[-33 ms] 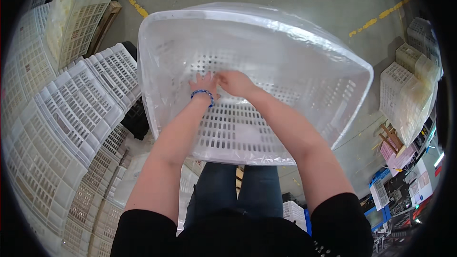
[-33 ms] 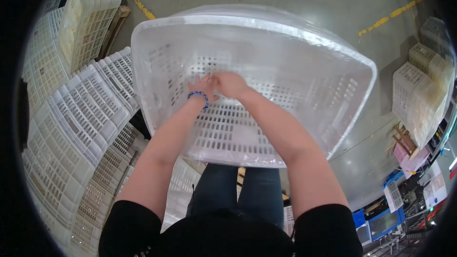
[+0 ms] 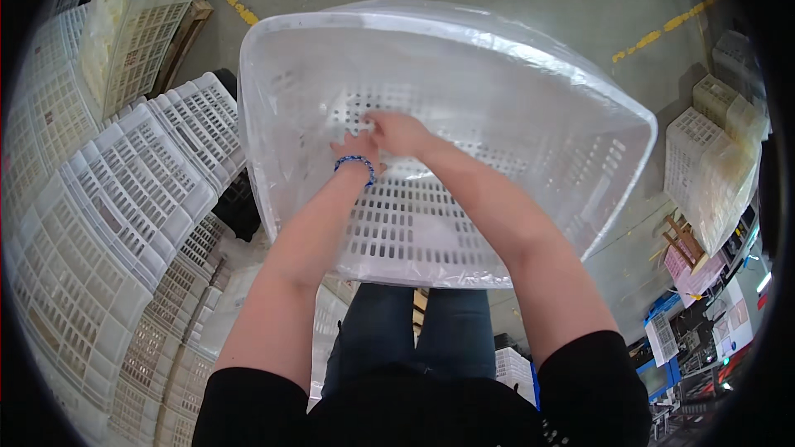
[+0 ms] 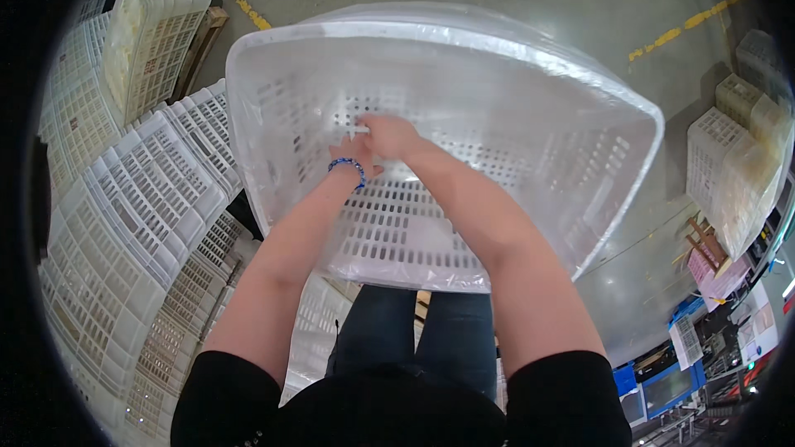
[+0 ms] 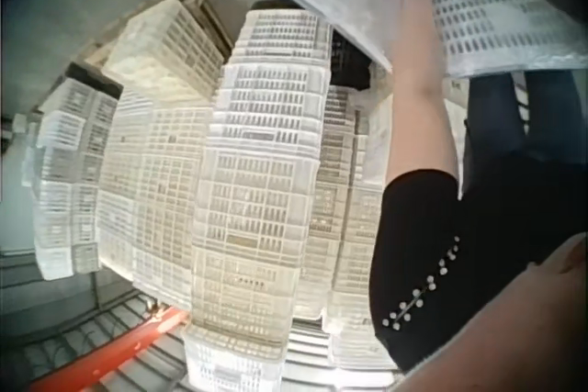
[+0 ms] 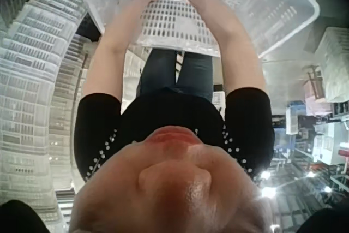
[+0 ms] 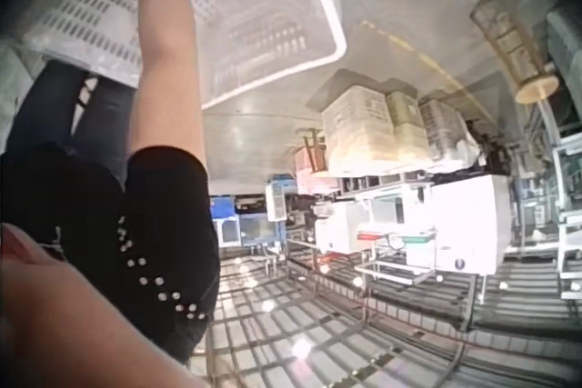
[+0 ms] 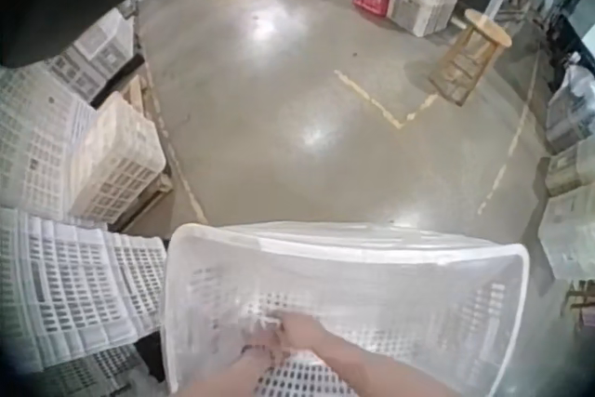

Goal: Line white plastic storage baskets with clear plastic bags in an industrial setting.

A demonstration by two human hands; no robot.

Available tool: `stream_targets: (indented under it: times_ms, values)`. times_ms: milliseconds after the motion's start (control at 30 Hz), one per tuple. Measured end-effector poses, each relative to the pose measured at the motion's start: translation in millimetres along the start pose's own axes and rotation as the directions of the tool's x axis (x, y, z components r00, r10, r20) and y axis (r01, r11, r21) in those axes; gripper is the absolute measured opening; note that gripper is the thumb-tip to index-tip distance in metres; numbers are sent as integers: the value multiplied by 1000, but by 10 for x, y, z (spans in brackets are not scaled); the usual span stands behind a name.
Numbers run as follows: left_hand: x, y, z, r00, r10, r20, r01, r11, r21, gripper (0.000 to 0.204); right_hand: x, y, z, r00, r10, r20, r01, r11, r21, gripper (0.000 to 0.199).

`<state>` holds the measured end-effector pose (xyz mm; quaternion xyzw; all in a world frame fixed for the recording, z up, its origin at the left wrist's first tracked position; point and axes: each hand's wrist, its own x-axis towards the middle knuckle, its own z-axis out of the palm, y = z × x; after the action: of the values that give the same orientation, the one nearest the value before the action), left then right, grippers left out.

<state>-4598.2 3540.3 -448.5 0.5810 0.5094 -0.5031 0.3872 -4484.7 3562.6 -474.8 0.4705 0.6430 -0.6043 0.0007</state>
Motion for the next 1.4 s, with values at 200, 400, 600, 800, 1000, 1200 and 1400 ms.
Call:
stream_targets:
  times_ms: [200, 400, 600, 800, 1000, 1200, 1400]
  values:
    - [269, -123, 272, 998, 9, -67, -22, 978, -207, 63, 678, -244, -496, 914, 308, -263, -356, 921, -158, 41]
    - [430, -192, 402, 992, -116, -47, 97, 948, -305, 48, 773, -321, 32, 918, 156, 365, -49, 957, -286, 42]
    - [425, -291, 653, 999, -53, 2, 52, 961, -271, 41, 1088, -120, -396, 948, -129, -291, 145, 989, 34, 51]
    - [315, 156, 578, 960, 220, -171, -270, 883, -383, 38, -85, 514, -918, 973, 170, 155, -153, 982, -115, 35]
    - [352, 652, 373, 950, 207, 236, -202, 978, -43, 39, -595, 897, -1398, 914, 140, -381, -264, 917, -297, 30]
    - [186, 1605, 387, 806, 576, -135, -592, 785, -185, 47, -746, 1487, -1663, 764, 541, -352, -630, 745, -221, 39]
    - [106, 1619, 561, 800, 600, -10, -579, 766, -279, 50, -815, 1780, -1260, 587, 228, -777, -672, 672, -310, 47]
